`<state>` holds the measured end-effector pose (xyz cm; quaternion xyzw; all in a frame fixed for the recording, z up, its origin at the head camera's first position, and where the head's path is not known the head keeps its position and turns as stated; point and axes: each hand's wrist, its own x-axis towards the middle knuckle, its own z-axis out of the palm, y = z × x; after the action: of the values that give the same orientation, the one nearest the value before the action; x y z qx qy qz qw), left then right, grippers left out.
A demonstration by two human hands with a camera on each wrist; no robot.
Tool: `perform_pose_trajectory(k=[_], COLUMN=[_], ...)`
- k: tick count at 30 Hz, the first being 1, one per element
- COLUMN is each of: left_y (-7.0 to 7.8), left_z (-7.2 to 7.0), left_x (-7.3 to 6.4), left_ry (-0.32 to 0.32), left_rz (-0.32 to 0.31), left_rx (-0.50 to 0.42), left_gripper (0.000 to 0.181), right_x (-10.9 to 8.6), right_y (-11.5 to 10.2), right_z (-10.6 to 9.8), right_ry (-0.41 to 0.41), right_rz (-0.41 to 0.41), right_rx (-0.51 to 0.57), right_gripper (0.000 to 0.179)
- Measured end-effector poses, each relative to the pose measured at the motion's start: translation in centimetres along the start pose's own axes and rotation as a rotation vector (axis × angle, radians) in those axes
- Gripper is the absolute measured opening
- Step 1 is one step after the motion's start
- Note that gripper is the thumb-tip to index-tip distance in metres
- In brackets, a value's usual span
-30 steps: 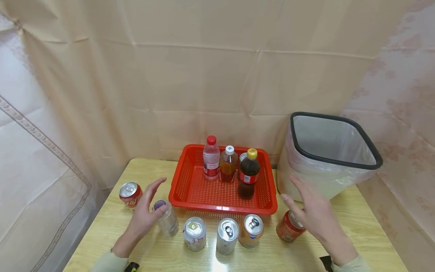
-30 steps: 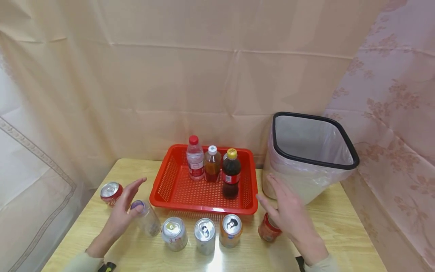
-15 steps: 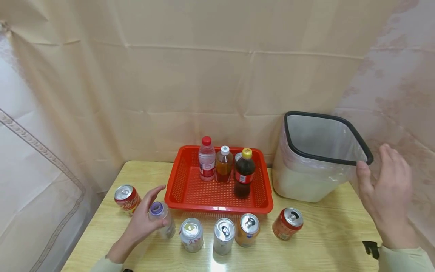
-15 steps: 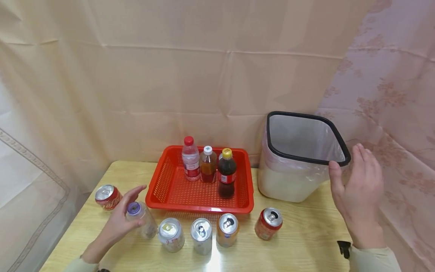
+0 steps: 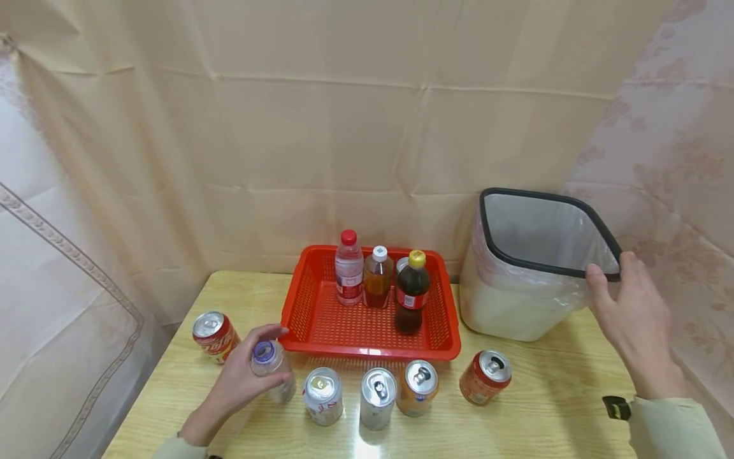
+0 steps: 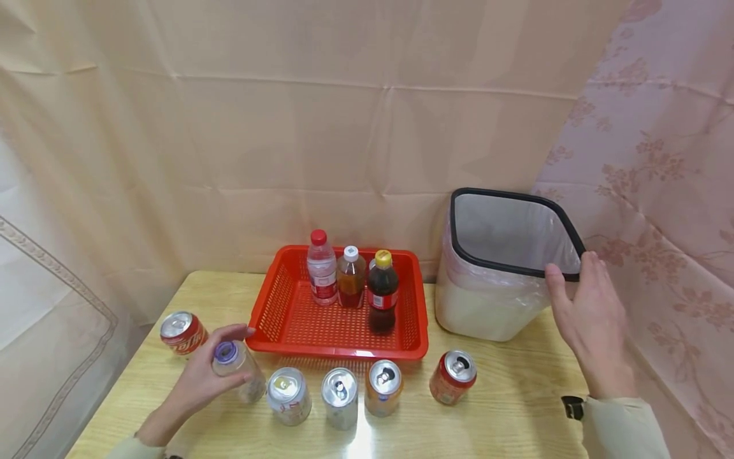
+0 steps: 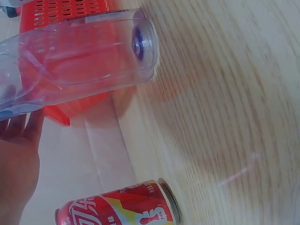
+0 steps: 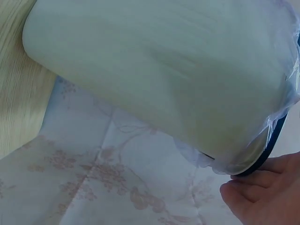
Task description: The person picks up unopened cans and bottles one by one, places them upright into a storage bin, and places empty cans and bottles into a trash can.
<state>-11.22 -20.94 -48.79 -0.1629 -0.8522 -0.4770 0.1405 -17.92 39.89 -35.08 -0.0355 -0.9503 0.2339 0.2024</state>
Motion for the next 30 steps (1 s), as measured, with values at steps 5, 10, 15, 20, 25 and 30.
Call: perform_pose_trajectory(k=[5, 10, 15, 20, 25, 30], left_y=[0.2, 1.2, 2.7, 4.4, 6.2, 8.5], left_z=[0.0, -0.5, -1.3, -2.0, -2.4, -2.7], left_x=[0.2, 0.5, 1.4, 2.7, 4.0, 5.4], left_ry=[0.024, 0.085, 0.146, 0.187, 0.193, 0.157], left_rz=[0.027, 0.021, 0.055, 0.145, 0.226, 0.31], left_rx=[0.004, -0.043, -0.076, -0.105, -0.133, -0.204], left_gripper=[0.068, 0.05, 0.045, 0.048, 0.052, 0.05], right_x=[0.0, 0.0, 0.0, 0.0, 0.0, 0.0], right_y=[-0.1, 0.0, 0.1, 0.2, 0.0, 0.0], right_z=[-0.2, -0.2, -0.3, -0.2, -0.2, -0.2], right_ry=[-0.061, -0.068, -0.058, -0.049, -0.057, -0.062], right_rz=[0.042, 0.063, 0.061, 0.056, 0.067, 0.064], right_rx=[-0.035, -0.034, -0.033, -0.035, -0.036, -0.043], right_gripper=[0.084, 0.086, 0.085, 0.085, 0.085, 0.085])
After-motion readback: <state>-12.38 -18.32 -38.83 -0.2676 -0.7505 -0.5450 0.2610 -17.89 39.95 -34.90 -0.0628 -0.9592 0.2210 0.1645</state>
